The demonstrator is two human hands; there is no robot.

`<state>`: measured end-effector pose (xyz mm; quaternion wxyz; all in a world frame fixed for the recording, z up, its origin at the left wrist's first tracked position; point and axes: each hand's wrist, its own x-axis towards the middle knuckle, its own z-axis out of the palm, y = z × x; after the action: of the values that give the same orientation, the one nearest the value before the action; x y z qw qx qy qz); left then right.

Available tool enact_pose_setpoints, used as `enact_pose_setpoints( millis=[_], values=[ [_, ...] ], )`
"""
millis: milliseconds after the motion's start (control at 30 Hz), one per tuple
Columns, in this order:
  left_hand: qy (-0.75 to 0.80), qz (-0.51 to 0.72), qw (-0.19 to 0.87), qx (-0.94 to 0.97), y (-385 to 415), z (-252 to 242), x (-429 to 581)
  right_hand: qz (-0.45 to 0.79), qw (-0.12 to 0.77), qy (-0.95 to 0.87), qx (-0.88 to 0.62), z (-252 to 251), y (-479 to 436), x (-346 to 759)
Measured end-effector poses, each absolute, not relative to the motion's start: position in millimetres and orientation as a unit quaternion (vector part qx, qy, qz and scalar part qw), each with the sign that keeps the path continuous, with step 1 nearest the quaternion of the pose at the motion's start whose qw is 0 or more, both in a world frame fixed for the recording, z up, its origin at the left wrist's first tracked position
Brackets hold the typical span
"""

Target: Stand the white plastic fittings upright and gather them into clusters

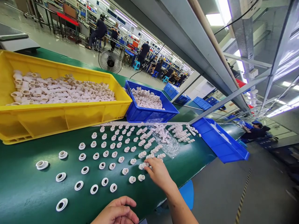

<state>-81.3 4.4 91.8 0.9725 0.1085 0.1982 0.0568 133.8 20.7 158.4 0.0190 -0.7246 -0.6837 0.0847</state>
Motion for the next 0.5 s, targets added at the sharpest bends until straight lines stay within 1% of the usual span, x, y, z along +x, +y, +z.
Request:
enact_pose_setpoints(
  millis=[367, 433, 500],
  values=[
    [0.197, 0.049, 0.974, 0.1, 1.9, 90.3, -81.2, 0.077, -0.029, -0.693, -0.716, 156.6, 26.5, 130.7],
    [0.193, 0.049, 0.974, 0.113, 2.6, 87.4, -79.7, 0.074, -0.018, -0.701, -0.709, 157.0, 24.5, 130.1],
    [0.194, 0.053, 0.97, 0.138, 4.2, 84.4, -77.0, 0.065, 0.019, -0.711, -0.7, 160.7, 22.4, 130.6]
  ],
)
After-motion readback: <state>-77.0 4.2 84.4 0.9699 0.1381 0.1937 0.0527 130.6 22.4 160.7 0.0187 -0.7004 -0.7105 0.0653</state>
